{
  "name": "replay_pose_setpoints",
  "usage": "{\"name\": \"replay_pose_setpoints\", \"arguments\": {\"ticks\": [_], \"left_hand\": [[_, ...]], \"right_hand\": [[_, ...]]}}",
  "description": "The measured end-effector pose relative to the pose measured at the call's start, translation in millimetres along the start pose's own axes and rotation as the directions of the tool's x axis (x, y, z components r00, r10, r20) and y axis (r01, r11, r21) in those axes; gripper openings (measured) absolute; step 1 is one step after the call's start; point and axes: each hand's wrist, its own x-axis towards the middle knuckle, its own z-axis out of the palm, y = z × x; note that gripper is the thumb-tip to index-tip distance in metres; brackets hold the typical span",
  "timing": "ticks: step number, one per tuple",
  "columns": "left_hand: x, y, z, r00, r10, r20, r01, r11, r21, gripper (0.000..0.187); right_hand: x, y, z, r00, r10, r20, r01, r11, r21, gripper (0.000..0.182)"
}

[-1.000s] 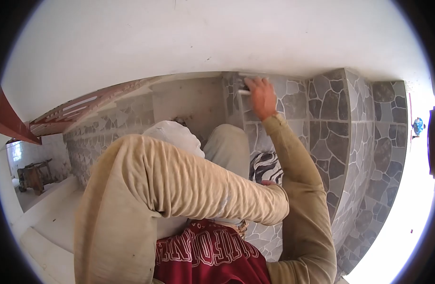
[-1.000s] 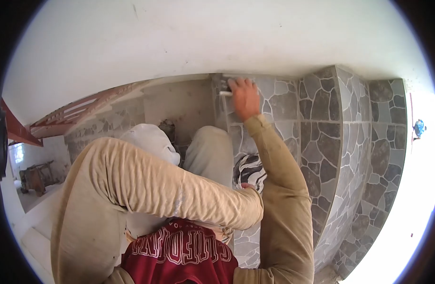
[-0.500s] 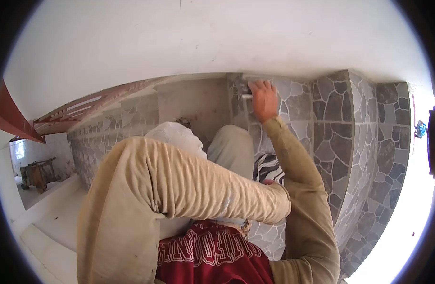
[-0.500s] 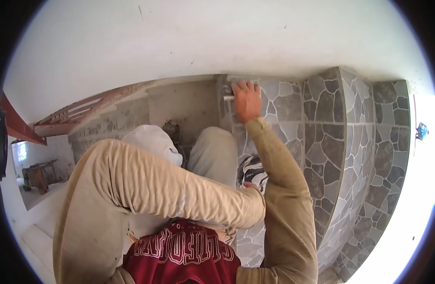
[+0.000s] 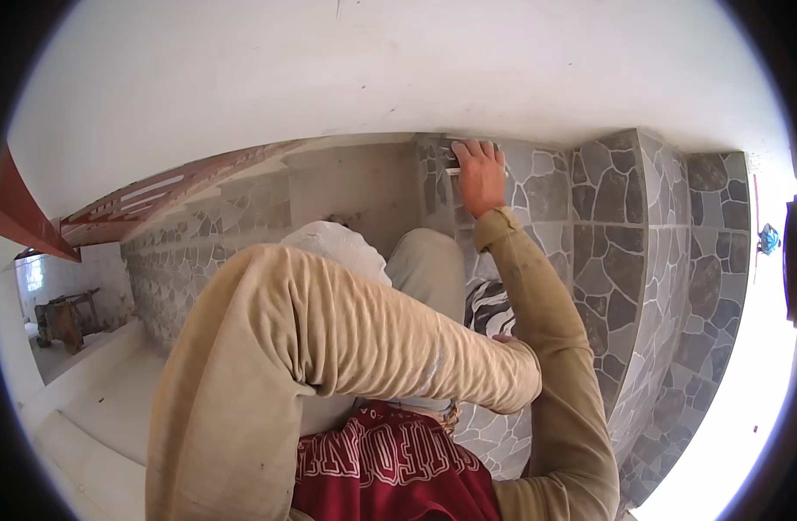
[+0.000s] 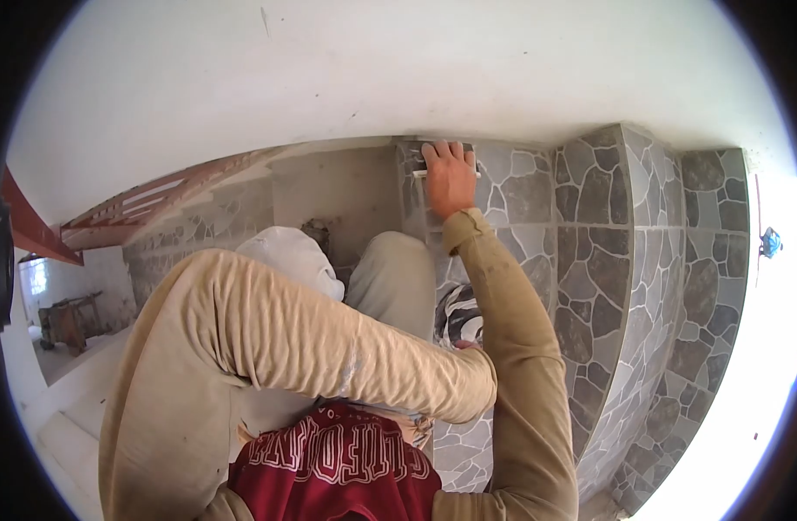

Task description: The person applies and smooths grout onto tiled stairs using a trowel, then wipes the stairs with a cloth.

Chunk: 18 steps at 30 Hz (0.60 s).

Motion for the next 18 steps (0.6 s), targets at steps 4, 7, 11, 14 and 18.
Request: {"name": "replay_pose_setpoints", "arguments": {"ticks": [4, 7, 11, 14, 18], "left_hand": [[-1.4, -7.3, -3.1, 0.999, -0.005, 0.054, 0.005, 1.000, -0.009, 0.056], [-85.3, -23.8, 10.1, 0.999, 0.035, 0.016, -0.036, 0.999, 0.027, 0.052], [-132.0, -34.7, 18.3, 0.999, 0.013, -0.033, -0.011, 0.999, 0.048, 0.049], [-102.3, -27.6, 17.3, 0.999, 0.032, 0.028, -0.032, 0.999, 0.005, 0.049], [-79.5, -25.0, 12.1, 0.996, 0.048, 0.073, -0.054, 0.995, 0.083, 0.048]], "right_hand": [[0.4, -4.1, 3.1, 1.000, -0.001, 0.000, 0.001, 0.999, -0.052, 0.026], [9.9, 4.6, 1.1, 0.998, 0.052, -0.020, -0.053, 0.998, -0.034, 0.022], [-1.7, -6.5, 0.9, 0.998, 0.036, 0.044, -0.032, 0.997, -0.076, 0.016], [6.5, 0.4, -2.5, 0.997, 0.078, -0.007, -0.078, 0.995, -0.057, 0.016], [2.2, -1.6, -4.5, 1.000, 0.016, 0.026, -0.014, 0.998, -0.057, 0.013]]}}
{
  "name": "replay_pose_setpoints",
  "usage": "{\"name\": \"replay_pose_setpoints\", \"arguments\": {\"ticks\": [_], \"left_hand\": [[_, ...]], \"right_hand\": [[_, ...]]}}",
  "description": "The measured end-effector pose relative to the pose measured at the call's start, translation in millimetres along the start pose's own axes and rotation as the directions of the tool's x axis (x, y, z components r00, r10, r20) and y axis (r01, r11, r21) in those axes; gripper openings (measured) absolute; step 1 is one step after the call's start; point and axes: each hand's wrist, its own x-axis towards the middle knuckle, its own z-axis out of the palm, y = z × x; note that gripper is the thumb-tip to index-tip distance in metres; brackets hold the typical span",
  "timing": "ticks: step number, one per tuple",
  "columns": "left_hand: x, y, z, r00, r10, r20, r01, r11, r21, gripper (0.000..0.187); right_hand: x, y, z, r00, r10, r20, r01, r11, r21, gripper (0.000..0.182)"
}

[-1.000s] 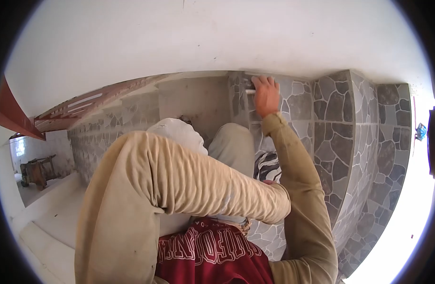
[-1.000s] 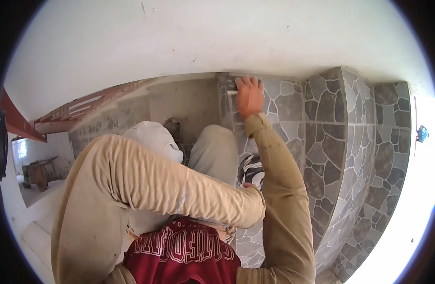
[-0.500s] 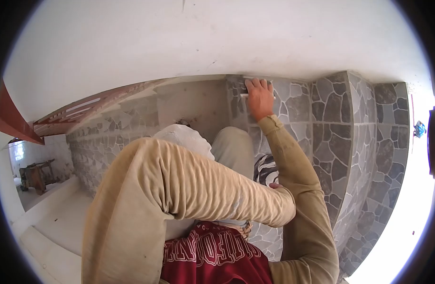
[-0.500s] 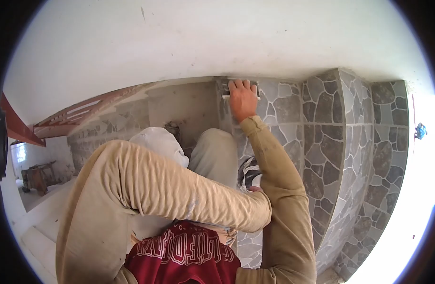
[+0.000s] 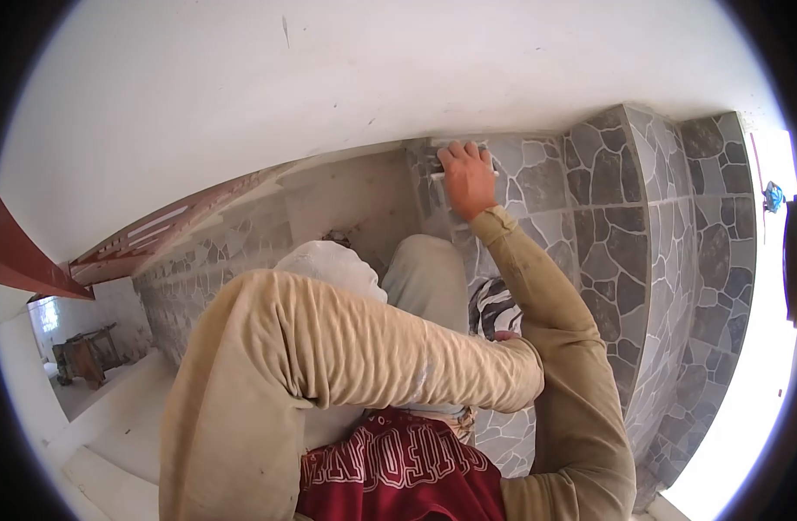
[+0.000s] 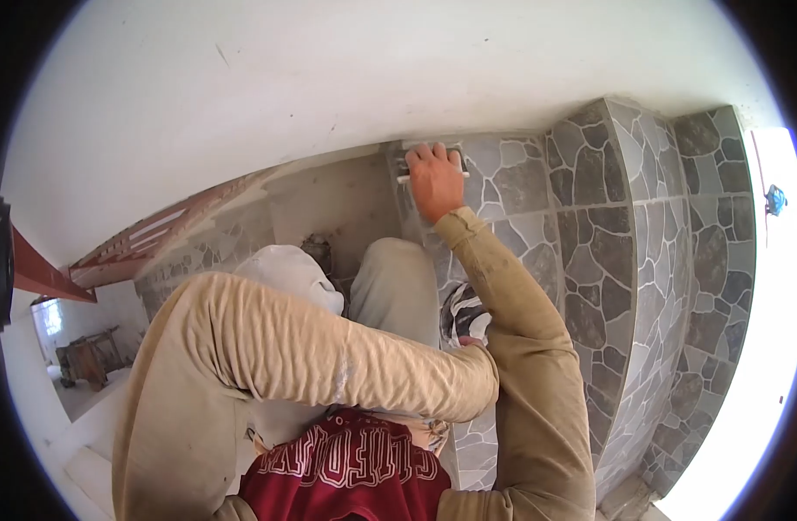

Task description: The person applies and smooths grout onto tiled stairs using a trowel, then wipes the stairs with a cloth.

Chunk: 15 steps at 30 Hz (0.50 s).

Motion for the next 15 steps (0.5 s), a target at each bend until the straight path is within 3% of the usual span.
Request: {"name": "replay_pose_setpoints", "arguments": {"ticks": [1, 3, 4, 6, 9, 12, 15], "left_hand": [[5.0, -3.7, 3.2, 1.000, -0.003, 0.000, 0.003, 1.000, -0.001, 0.048], [5.2, -3.1, 16.0, 0.976, 0.077, -0.204, -0.079, 0.997, -0.003, 0.059], [1.9, -2.3, 11.8, 0.976, 0.077, -0.206, -0.079, 0.997, -0.001, 0.059], [-10.0, -1.5, 3.0, 0.995, -0.066, -0.076, 0.069, 0.997, 0.044, 0.047], [44.1, 11.5, -9.4, 0.990, -0.136, 0.047, 0.139, 0.989, -0.056, 0.047], [48.1, 13.0, -8.1, 0.987, -0.125, 0.105, 0.119, 0.991, 0.061, 0.046], [74.2, 12.4, 5.8, 0.992, -0.126, 0.001, 0.124, 0.984, 0.129, 0.051]], "right_hand": [[4.9, 4.6, 0.3, 1.000, -0.001, -0.003, 0.001, 1.000, 0.000, 0.013], [6.5, 14.1, -0.4, 0.998, 0.040, -0.050, -0.037, 0.998, 0.057, 0.014], [5.0, 14.7, 0.5, 0.998, 0.040, -0.050, -0.038, 0.998, 0.055, 0.014], [1.7, 13.3, 2.2, 0.999, 0.028, -0.027, -0.027, 0.999, 0.032, 0.014], [-5.1, 20.8, 10.9, 0.990, -0.001, -0.138, 0.001, 1.000, 0.002, 0.014], [-0.7, 17.4, -0.8, 0.995, 0.086, -0.046, -0.084, 0.996, 0.035, 0.015], [-11.5, 19.2, 5.1, 0.995, 0.032, -0.092, -0.029, 0.999, 0.032, 0.015]]}}
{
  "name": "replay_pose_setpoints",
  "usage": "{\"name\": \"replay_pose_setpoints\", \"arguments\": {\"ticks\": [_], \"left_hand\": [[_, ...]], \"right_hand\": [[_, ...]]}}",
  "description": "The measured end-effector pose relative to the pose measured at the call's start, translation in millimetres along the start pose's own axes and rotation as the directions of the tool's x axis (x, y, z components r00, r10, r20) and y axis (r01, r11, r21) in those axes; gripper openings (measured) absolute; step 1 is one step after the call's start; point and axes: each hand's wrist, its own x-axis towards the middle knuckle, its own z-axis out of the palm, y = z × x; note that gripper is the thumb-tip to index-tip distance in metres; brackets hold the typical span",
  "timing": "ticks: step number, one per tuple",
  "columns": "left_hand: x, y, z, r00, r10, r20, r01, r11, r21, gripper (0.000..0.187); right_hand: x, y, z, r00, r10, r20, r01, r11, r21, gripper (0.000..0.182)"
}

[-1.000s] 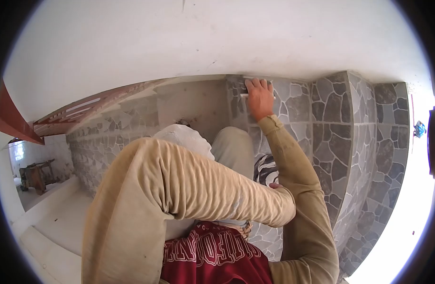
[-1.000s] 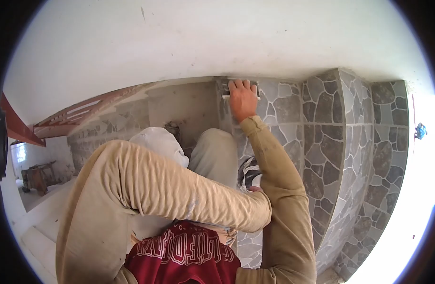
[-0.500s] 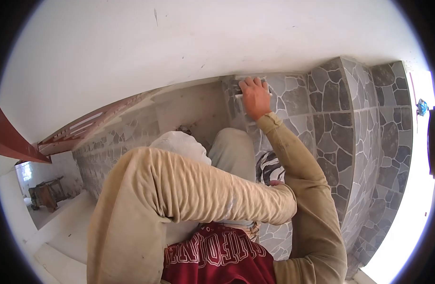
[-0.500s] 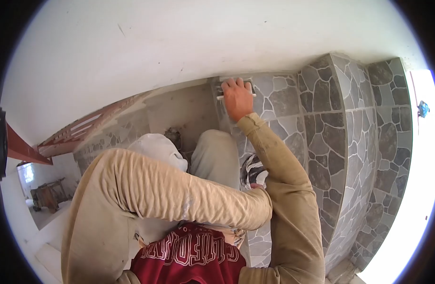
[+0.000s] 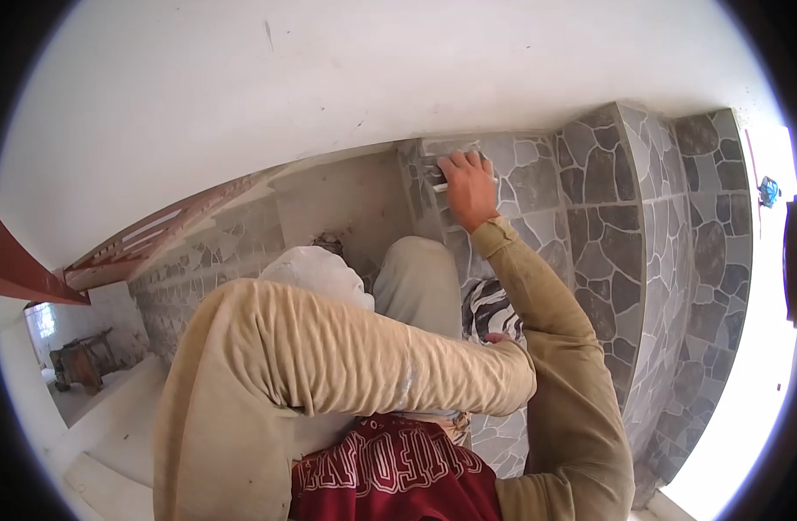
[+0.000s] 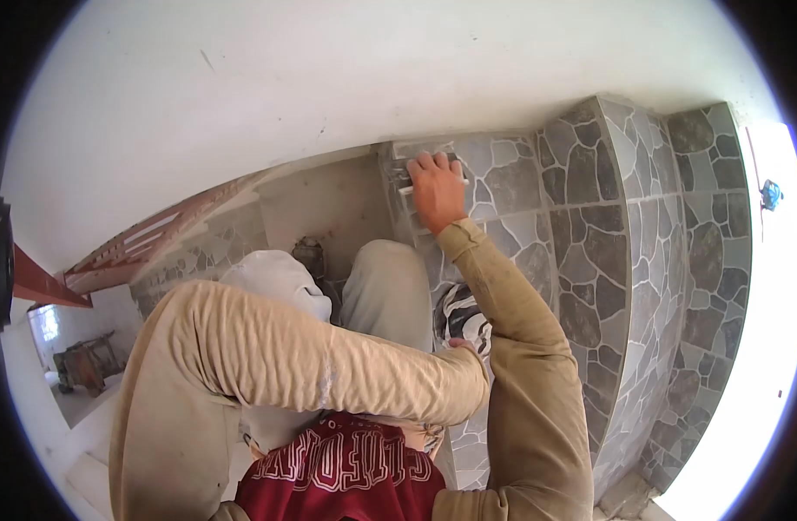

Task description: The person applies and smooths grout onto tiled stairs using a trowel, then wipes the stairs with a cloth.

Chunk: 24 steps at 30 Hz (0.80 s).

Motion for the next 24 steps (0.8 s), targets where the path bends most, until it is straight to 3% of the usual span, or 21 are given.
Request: {"name": "replay_pose_setpoints", "arguments": {"ticks": [2, 4, 8, 11, 13, 14, 17, 18, 20, 21, 22, 23, 24], "left_hand": [[3.8, 11.0, 1.2, 0.998, 0.027, -0.055, -0.026, 0.999, 0.021, 0.053], [-38.4, 0.4, -4.1, 0.995, 0.088, -0.036, -0.088, 0.996, -0.003, 0.056], [-99.6, -39.9, 0.0, 0.988, 0.157, -0.013, -0.157, 0.986, -0.060, 0.060], [-102.3, -35.7, 15.0, 0.979, 0.157, -0.133, -0.170, 0.981, -0.093, 0.059], [-101.3, -33.6, 18.9, 0.969, 0.137, -0.207, -0.159, 0.983, -0.096, 0.058], [-82.1, -20.7, 5.6, 0.997, 0.057, -0.049, -0.059, 0.998, -0.039, 0.059], [-7.3, 8.2, 3.1, 0.995, 0.084, -0.046, -0.085, 0.996, -0.017, 0.061], [-93.4, -23.8, 9.4, 0.981, 0.141, -0.132, -0.158, 0.978, -0.135, 0.059], [-112.9, -30.7, 12.5, 0.982, 0.134, -0.130, -0.145, 0.986, -0.082, 0.058], [-123.4, -37.3, 15.5, 0.985, 0.117, -0.127, -0.123, 0.992, -0.039, 0.058], [-164.4, -52.9, 25.9, 0.962, 0.183, -0.205, -0.198, 0.979, -0.054, 0.056], [-112.1, -39.6, 74.1, 0.962, 0.175, -0.209, -0.191, 0.980, -0.063, 0.056], [-59.4, -16.2, 53.7, 0.986, 0.105, -0.128, -0.110, 0.993, -0.036, 0.058]], "right_hand": [[-6.1, 4.5, -2.3, 1.000, -0.027, -0.011, 0.027, 0.999, 0.033, 0.016], [13.0, 16.1, -12.1, 0.987, 0.118, 0.105, -0.115, 0.993, -0.029, 0.024], [-4.7, 16.4, -3.3, 0.996, 0.021, 0.089, -0.020, 1.000, -0.013, 0.027], [-3.3, 31.6, -10.2, 0.997, 0.046, 0.068, -0.046, 0.999, -0.003, 0.026], [5.3, 36.8, -16.0, 0.995, 0.058, 0.086, -0.058, 0.998, 0.001, 0.024], [-4.1, 35.9, -11.3, 0.990, 0.046, 0.132, -0.043, 0.999, -0.031, 0.025], [-20.2, 38.0, -6.9, 0.999, -0.038, 0.012, 0.038, 0.999, 0.007, 0.022], [-21.8, 41.4, -7.7, 0.999, -0.029, 0.029, 0.029, 1.000, 0.009, 0.022], [-2.7, 55.6, -10.5, 0.987, 0.105, 0.118, -0.096, 0.992, -0.078, 0.033], [-9.2, 52.9, -8.0, 0.988, 0.107, 0.116, -0.098, 0.992, -0.080, 0.033], [-22.0, 44.7, -3.4, 0.988, 0.068, 0.138, -0.056, 0.994, -0.089, 0.034], [-28.0, 36.1, -1.2, 0.987, 0.019, 0.157, -0.004, 0.995, -0.095, 0.035], [-31.4, 28.2, -4.6, 0.997, -0.035, 0.066, 0.034, 0.999, 0.015, 0.027]]}}
